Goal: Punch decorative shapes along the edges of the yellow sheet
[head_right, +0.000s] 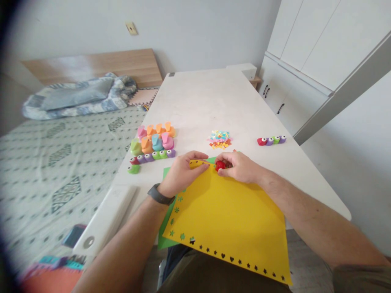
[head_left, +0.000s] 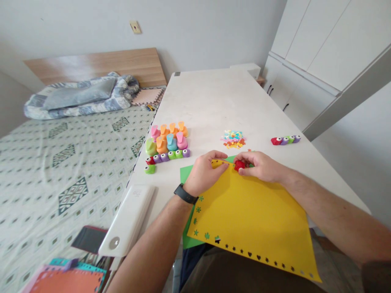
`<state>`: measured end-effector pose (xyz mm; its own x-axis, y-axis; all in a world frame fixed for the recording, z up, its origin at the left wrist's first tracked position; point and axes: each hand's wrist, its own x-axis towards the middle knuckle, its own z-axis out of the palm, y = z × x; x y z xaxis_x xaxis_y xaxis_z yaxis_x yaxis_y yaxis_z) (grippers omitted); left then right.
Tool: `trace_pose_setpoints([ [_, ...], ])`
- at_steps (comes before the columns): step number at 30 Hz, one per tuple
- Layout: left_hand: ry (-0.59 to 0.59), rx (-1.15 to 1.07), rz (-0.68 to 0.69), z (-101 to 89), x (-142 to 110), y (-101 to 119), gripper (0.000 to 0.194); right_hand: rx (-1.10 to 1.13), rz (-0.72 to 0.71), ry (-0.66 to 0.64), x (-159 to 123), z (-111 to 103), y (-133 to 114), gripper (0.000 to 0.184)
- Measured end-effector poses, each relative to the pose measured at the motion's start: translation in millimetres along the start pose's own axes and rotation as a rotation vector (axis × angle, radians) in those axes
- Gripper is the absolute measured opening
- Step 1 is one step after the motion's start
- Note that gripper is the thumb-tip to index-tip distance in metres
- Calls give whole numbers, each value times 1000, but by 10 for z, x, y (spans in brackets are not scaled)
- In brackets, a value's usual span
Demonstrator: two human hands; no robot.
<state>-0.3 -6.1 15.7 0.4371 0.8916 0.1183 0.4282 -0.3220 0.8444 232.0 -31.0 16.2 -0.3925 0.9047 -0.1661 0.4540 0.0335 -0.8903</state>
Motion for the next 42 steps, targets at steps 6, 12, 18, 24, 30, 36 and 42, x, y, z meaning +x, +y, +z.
trace_pose_setpoints([
  [6,-10,8,1,-3,-1,0,25,-46,22,16,-1,10,-12,23],
  [12,-53,-2,4,-21,-13,12,30,-84,20,23,4,13,-23,23],
  [18,27,107,128,-55,-47,94,40,-107,4,25,-1,29,-52,19],
  [24,25,324,328,-33,-17,125,60,-159,-23,44,0,49,-58,14],
  [30,-45,487,335,50,11,2,71,-206,-56,44,-5,91,-100,12],
  [36,-112,475,300,58,5,57,65,-254,-60,56,-12,126,-141,14],
  [42,-150,451,270,104,12,77,53,-278,-65,63,-14,144,-167,19],
])
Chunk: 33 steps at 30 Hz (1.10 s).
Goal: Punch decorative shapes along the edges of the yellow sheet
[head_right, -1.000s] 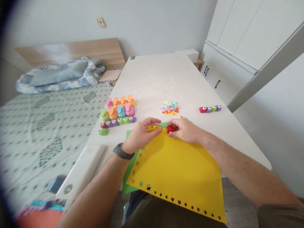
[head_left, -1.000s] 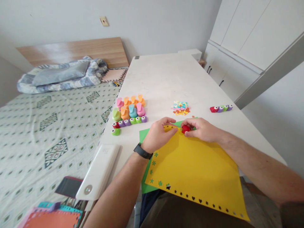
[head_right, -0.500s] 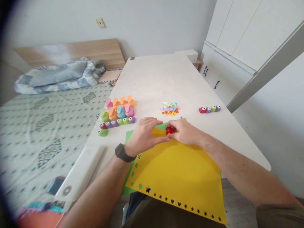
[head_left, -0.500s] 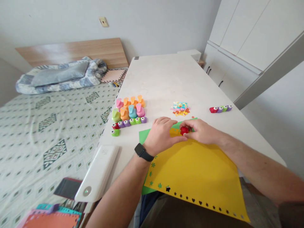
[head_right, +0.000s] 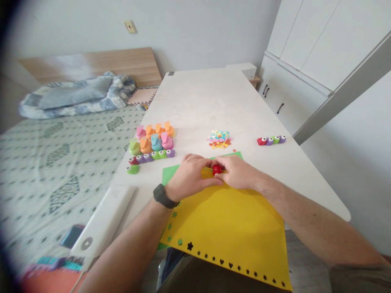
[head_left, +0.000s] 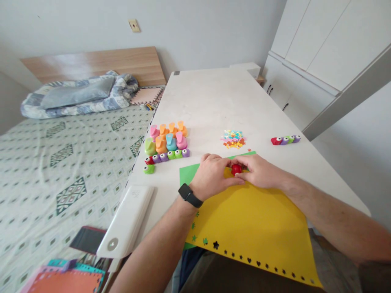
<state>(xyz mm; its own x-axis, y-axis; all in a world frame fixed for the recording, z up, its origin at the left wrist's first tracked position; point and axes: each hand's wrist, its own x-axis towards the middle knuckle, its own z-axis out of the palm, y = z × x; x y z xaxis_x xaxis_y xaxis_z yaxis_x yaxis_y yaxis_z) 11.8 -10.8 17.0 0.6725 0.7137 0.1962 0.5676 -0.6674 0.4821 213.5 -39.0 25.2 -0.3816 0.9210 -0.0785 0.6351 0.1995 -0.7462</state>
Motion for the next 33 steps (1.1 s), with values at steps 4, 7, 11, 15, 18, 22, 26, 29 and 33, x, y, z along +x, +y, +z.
trace_pose_setpoints([
  [4,-14,-13,-7,39,0,-17,58,-27,-3,6,-6,7,-14,23],
  [7,-11,-31,-3,68,-2,-34,59,-45,-8,12,-8,10,-24,24],
  [11,0,-38,14,99,-4,-41,57,-40,-22,16,-11,7,-25,24],
  [15,1,-47,22,106,-2,-34,54,-30,-28,25,-15,13,-11,20],
  [18,-10,-59,23,93,3,-31,52,-40,-29,36,-15,34,-1,16],
  [22,-25,-70,40,73,9,-30,47,-54,-29,40,-11,58,0,15],
  [26,-21,-81,48,75,9,-33,47,-71,-36,44,-9,58,-6,17],
  [29,-11,-88,47,86,12,-32,46,-76,-37,44,-9,58,-3,16],
  [33,-14,-90,49,86,22,-27,45,-69,-34,43,-5,70,5,14],
])
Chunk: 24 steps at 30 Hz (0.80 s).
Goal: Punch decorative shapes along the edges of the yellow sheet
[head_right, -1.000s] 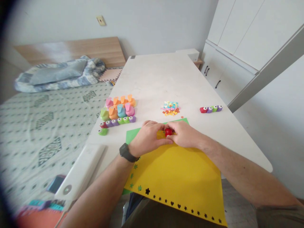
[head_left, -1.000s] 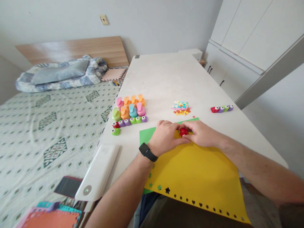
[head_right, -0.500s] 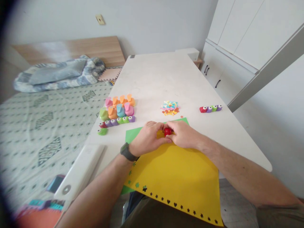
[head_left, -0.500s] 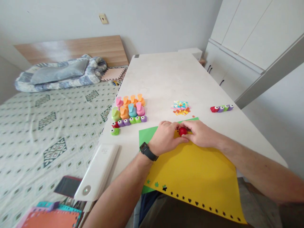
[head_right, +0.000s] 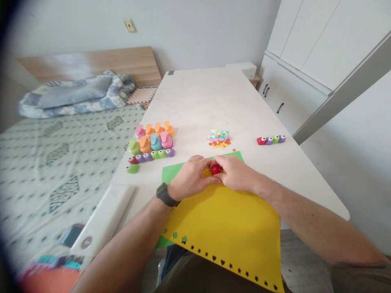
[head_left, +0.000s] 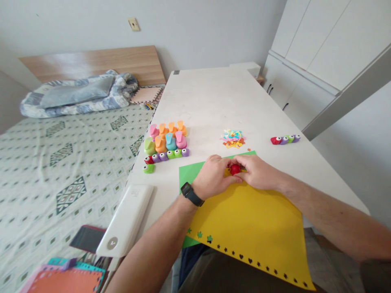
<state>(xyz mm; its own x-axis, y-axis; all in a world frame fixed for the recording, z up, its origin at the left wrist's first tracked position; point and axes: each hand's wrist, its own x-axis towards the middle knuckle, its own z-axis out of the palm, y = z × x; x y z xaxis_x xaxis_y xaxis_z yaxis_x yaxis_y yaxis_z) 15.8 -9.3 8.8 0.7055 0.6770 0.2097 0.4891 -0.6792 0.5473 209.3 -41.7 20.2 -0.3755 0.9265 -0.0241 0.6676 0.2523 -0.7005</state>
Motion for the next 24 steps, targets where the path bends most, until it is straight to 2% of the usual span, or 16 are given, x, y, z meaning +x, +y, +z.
trace_pose_setpoints([
  [5,10,-5,-17,-23,1,-6,45,6,-17,9,9,-17,-4,16],
  [9,19,-15,-39,-31,-21,-22,52,34,-25,-23,7,-46,-6,23],
  [18,28,-95,-75,-111,-77,-72,65,80,-16,-35,-12,-54,21,24],
  [20,46,-104,-104,-120,-83,-95,62,97,0,-33,-12,-66,44,25],
  [24,50,-107,-146,-108,-83,-142,43,136,58,5,-8,-95,98,28],
])
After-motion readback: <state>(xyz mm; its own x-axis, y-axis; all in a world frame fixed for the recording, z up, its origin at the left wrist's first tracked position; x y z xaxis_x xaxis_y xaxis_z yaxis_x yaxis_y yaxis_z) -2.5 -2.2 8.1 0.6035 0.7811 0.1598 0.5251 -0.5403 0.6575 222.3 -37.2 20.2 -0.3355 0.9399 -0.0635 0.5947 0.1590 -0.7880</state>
